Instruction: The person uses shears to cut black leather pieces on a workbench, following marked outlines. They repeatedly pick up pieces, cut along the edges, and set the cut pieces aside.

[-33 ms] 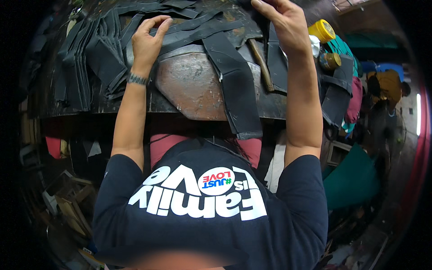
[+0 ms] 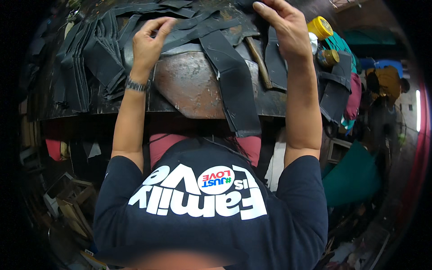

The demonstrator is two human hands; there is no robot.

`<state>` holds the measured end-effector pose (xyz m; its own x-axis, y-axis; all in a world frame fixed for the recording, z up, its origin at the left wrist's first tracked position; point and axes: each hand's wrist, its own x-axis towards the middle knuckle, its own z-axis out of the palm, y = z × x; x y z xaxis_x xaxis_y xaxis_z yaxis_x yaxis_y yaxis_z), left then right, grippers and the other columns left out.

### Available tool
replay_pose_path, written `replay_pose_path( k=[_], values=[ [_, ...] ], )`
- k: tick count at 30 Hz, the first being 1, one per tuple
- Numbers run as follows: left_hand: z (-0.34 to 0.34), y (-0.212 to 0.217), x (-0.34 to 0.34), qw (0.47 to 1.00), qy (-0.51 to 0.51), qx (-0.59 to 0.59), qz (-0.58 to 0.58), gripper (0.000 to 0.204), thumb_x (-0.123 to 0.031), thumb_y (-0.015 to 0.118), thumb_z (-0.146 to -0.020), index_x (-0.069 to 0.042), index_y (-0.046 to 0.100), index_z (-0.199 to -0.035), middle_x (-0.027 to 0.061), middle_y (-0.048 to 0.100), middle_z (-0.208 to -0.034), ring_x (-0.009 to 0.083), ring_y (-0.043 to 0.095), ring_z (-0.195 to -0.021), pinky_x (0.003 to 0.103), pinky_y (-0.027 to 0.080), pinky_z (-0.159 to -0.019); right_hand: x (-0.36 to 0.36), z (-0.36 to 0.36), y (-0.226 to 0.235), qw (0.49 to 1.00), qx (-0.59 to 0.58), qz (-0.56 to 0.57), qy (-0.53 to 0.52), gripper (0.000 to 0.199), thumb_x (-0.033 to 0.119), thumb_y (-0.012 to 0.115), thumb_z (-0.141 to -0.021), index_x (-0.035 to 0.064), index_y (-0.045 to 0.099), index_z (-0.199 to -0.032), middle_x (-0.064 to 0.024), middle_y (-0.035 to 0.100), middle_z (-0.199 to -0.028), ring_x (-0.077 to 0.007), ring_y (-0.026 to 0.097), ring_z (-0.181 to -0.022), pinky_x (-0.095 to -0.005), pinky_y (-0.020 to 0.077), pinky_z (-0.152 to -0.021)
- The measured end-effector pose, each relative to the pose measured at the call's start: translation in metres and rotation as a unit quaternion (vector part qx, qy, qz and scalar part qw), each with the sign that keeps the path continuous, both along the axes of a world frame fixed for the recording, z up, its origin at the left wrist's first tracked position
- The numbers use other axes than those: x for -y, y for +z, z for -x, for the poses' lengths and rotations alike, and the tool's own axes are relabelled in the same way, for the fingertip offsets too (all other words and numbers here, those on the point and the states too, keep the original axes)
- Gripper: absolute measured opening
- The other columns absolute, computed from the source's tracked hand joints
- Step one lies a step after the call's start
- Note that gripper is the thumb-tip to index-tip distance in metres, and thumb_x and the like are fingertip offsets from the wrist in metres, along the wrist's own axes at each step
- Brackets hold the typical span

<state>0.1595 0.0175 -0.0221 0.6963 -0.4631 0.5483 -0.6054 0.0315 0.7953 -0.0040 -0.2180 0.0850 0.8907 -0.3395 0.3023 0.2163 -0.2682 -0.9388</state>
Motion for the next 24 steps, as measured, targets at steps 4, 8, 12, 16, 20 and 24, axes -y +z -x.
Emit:
replay_pose_path(
  k=[4, 8, 12, 16, 20, 24],
  values=[
    [0.1, 0.019, 0.005, 0.898, -0.295, -0.325, 0.03, 0.026, -0.023, 0.063, -0.092, -0.003, 0.067, -0.108, 0.0053, 0.067, -0.102, 0.0113, 0.061, -0.092, 0.024, 0.049, -0.081, -0.027, 0.059, -0.018, 0.991, -0.032, -0.129, 0.005, 0.024, 0.01, 0.064, -0.09, -0.0016, 0.063, -0.111, -0.0038, 0.066, -0.099, -0.0088, 0.061, -0.089, -0.0213, 0.0477, -0.081],
    [0.154, 0.015, 0.011, 0.657, -0.356, -0.639, 0.183, 0.025, -0.02, 0.058, -0.095, -0.003, 0.061, -0.113, 0.0073, 0.064, -0.105, 0.0126, 0.059, -0.094, 0.028, 0.048, -0.086, -0.057, 0.098, -0.041, 0.986, -0.094, -0.141, -0.006, 0.023, 0.009, 0.066, -0.089, -0.0032, 0.065, -0.108, -0.003, 0.066, -0.095, -0.0075, 0.06, -0.086, -0.0208, 0.0478, -0.079],
    [0.171, 0.002, 0.016, 0.576, -0.33, -0.72, 0.203, 0.012, -0.018, 0.065, -0.091, -0.009, 0.064, -0.099, -0.0006, 0.065, -0.093, 0.01, 0.06, -0.086, 0.026, 0.05, -0.082, -0.072, 0.115, -0.06, 0.976, -0.107, -0.187, -0.021, 0.025, 0.007, 0.069, -0.086, -0.0042, 0.066, -0.107, -0.0053, 0.067, -0.096, -0.008, 0.061, -0.087, -0.0199, 0.0487, -0.08],
    [0.184, -0.01, 0.016, 0.621, -0.331, -0.68, 0.206, 0.009, -0.017, 0.066, -0.09, -0.01, 0.065, -0.095, -0.0018, 0.065, -0.088, 0.0099, 0.061, -0.081, 0.026, 0.052, -0.078, -0.078, 0.127, -0.062, 0.989, -0.076, -0.115, -0.057, 0.018, 0.008, 0.069, -0.086, -0.0017, 0.068, -0.101, -0.005, 0.068, -0.092, -0.0088, 0.062, -0.083, -0.0229, 0.0488, -0.079],
    [0.195, -0.016, 0.017, 0.642, -0.306, -0.672, 0.206, 0.007, -0.016, 0.065, -0.091, -0.01, 0.065, -0.093, -0.0017, 0.065, -0.087, 0.0101, 0.061, -0.08, 0.027, 0.052, -0.077, -0.066, 0.126, -0.045, 0.994, -0.041, -0.081, -0.065, 0.015, 0.009, 0.068, -0.086, -0.0019, 0.067, -0.096, -0.0042, 0.066, -0.084, -0.0099, 0.062, -0.077, -0.0226, 0.0486, -0.072],
    [0.203, -0.016, 0.018, 0.658, -0.284, -0.669, 0.2, 0.007, -0.016, 0.064, -0.091, -0.01, 0.066, -0.095, -0.0018, 0.066, -0.088, 0.0101, 0.061, -0.083, 0.028, 0.052, -0.078, -0.061, 0.125, -0.038, 0.995, -0.09, -0.024, -0.035, 0.018, 0.013, 0.068, -0.088, -0.0015, 0.066, -0.098, -0.0024, 0.064, -0.083, -0.0076, 0.059, -0.074, -0.0213, 0.0471, -0.069]
  ],
)
